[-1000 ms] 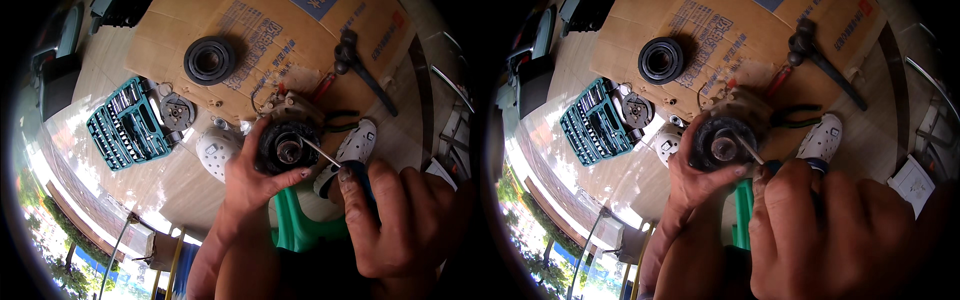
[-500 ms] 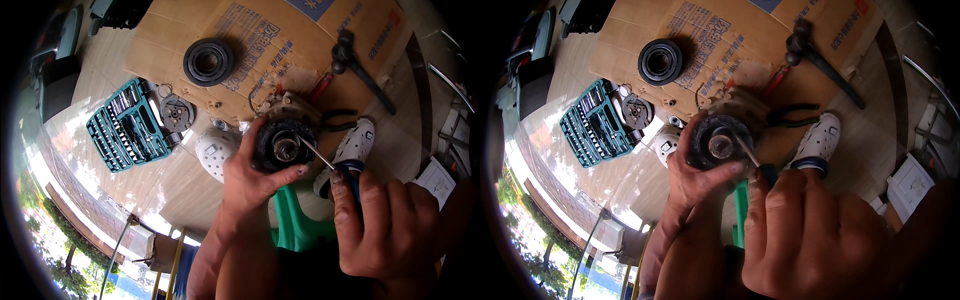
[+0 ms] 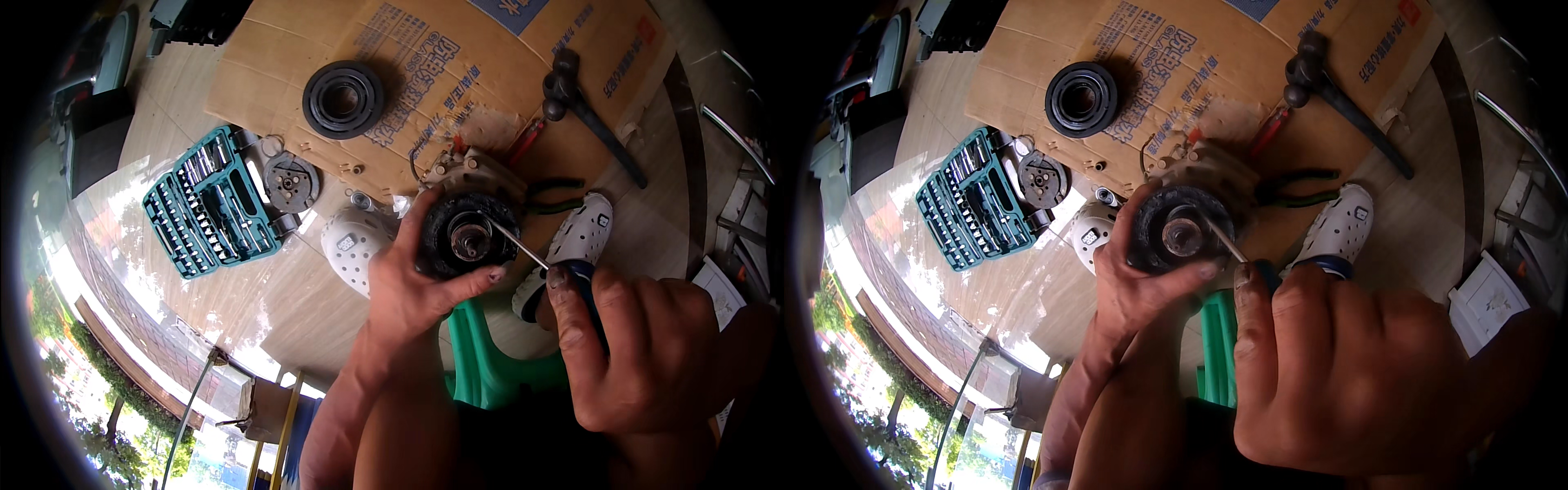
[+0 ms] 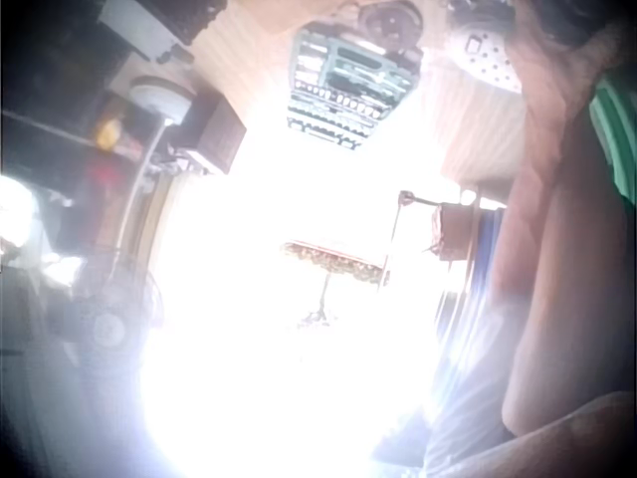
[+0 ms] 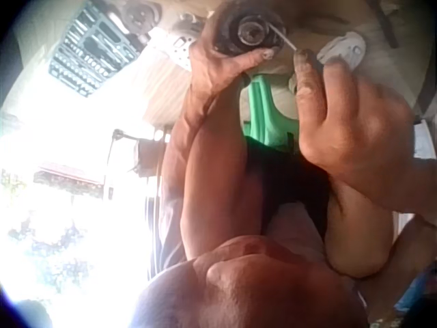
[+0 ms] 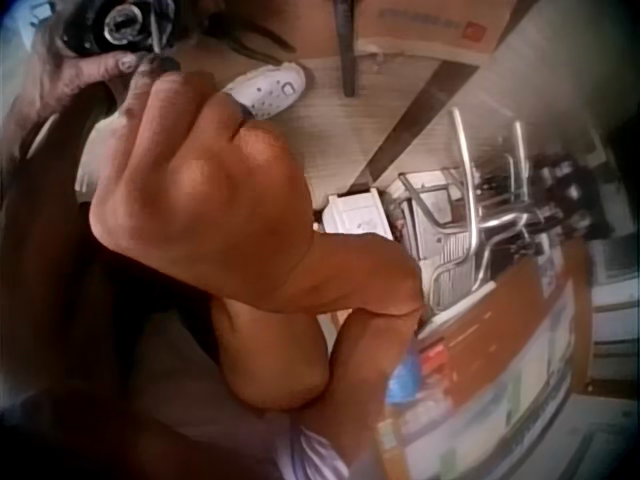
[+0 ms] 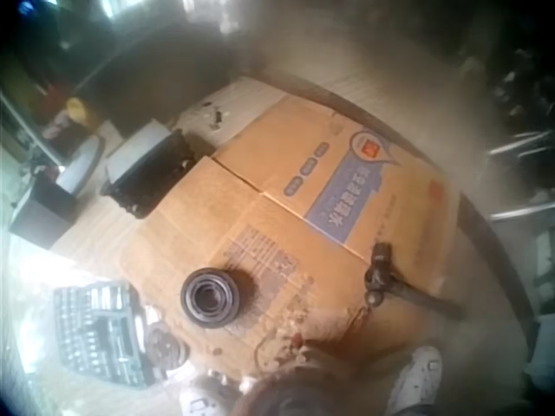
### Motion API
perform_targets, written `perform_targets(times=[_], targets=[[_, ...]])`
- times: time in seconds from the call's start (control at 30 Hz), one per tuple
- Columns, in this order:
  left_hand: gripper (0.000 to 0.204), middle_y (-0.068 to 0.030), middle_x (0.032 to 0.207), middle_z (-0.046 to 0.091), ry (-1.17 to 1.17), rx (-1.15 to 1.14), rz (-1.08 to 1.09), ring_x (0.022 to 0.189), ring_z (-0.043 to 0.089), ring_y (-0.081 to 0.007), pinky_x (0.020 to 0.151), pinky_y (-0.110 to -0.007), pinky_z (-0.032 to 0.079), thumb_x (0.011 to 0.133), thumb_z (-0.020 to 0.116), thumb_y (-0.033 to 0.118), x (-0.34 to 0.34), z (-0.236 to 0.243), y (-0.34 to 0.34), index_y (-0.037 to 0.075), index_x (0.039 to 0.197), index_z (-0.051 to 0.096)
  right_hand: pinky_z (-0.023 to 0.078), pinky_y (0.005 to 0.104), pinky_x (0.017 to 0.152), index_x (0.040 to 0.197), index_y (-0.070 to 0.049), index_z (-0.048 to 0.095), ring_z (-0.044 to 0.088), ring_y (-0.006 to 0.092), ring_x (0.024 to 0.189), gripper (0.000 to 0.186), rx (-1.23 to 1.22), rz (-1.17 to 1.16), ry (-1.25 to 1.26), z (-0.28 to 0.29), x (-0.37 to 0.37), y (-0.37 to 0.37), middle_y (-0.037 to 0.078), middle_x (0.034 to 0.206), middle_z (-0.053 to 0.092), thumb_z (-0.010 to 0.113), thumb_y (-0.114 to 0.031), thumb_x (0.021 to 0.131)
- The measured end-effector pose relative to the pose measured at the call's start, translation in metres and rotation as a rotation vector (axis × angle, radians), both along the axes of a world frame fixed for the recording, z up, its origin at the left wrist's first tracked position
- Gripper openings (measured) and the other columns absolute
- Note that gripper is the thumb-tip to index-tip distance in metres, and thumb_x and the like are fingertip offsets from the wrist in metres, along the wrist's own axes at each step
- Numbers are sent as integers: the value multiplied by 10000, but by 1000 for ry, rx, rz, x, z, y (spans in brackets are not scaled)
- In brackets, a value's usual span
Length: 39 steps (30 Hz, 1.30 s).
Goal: The person prying at a snap ring inside a motor housing using a small screwdriver and then uses a mallet and a metal tool to tap the center shaft of the part.
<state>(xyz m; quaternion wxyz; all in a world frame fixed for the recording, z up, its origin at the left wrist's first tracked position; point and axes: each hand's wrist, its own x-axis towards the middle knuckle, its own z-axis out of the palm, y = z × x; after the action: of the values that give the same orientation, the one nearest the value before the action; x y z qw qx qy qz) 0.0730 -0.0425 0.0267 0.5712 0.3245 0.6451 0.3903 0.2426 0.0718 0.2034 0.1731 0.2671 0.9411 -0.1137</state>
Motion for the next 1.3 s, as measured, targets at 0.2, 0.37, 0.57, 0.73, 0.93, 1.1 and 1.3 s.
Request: perform_targets(times=[0.2, 0.37, 0.57, 0.73, 0.93, 1.1, 1.3], targets=[[1080, -221, 1223, 788, -40, -8, 29, 1187, 760, -255, 1044, -366, 590, 709, 1039, 343, 1, -2, -1, -95, 1533, 497, 446, 382, 551, 1061, 31, 786, 652, 240, 673, 220, -18, -40, 42, -3, 5, -1, 181, 929, 701, 755, -77, 872], [1071, -215, 1236, 784, -37, -28, 22, 1196, 755, -247, 1049, -360, 584, 716, 1030, 344, -1, -2, -1, -88, 1538, 495, 475, 382, 568, 1068, 44, 780, 668, 253, 691, 242, -7, -75, 174, -3, 3, 2, 196, 933, 706, 739, -87, 869], [1056, -233, 1223, 783, 93, -50, -36, 1191, 765, -293, 1020, -378, 597, 751, 1004, 399, -5, 9, 1, -57, 1553, 491, 511, 382, 588, 1076, 60, 773, 687, 267, 712, 269, -29, -109, 340, -6, -4, 6, 215, 939, 713, 719, -99, 866], [1033, -245, 1200, 785, 101, -31, -3, 1172, 771, -326, 998, -396, 605, 786, 978, 446, -8, 4, -11, -64, 1544, 496, 540, 382, 605, 1083, 72, 766, 702, 279, 729, 292, -55, -117, 478, -15, -8, 8, 231, 943, 718, 703, -109, 863], [1007, -241, 1128, 792, 118, -16, 20, 1085, 788, -322, 938, -390, 613, 787, 965, 506, -7, 6, -14, -40, 1520, 544, 576, 382, 626, 1090, 88, 759, 721, 294, 750, 321, -59, -170, 630, -21, -9, 11, 250, 949, 724, 684, -121, 859], [870, -147, 863, 732, 341, -208, -15, 763, 692, -226, 719, -350, 550, 846, 918, 532, -26, 19, 2, 6, 1475, 627, 605, 382, 642, 1097, 101, 753, 737, 306, 768, 345, -64, -221, 746, -39, -4, 10, 265, 953, 729, 668, -131, 856], [619, -83, 733, 684, 366, -333, 312, 643, 637, -128, 617, -316, 496, 1028, 743, 373, -64, 3, 5, -70, 1442, 622, 626, 384, 655, 1135, 108, 740, 748, 328, 792, 388, -198, -236, 799, -45, 3, 13, 279, 963, 729, 658, -162, 868]])
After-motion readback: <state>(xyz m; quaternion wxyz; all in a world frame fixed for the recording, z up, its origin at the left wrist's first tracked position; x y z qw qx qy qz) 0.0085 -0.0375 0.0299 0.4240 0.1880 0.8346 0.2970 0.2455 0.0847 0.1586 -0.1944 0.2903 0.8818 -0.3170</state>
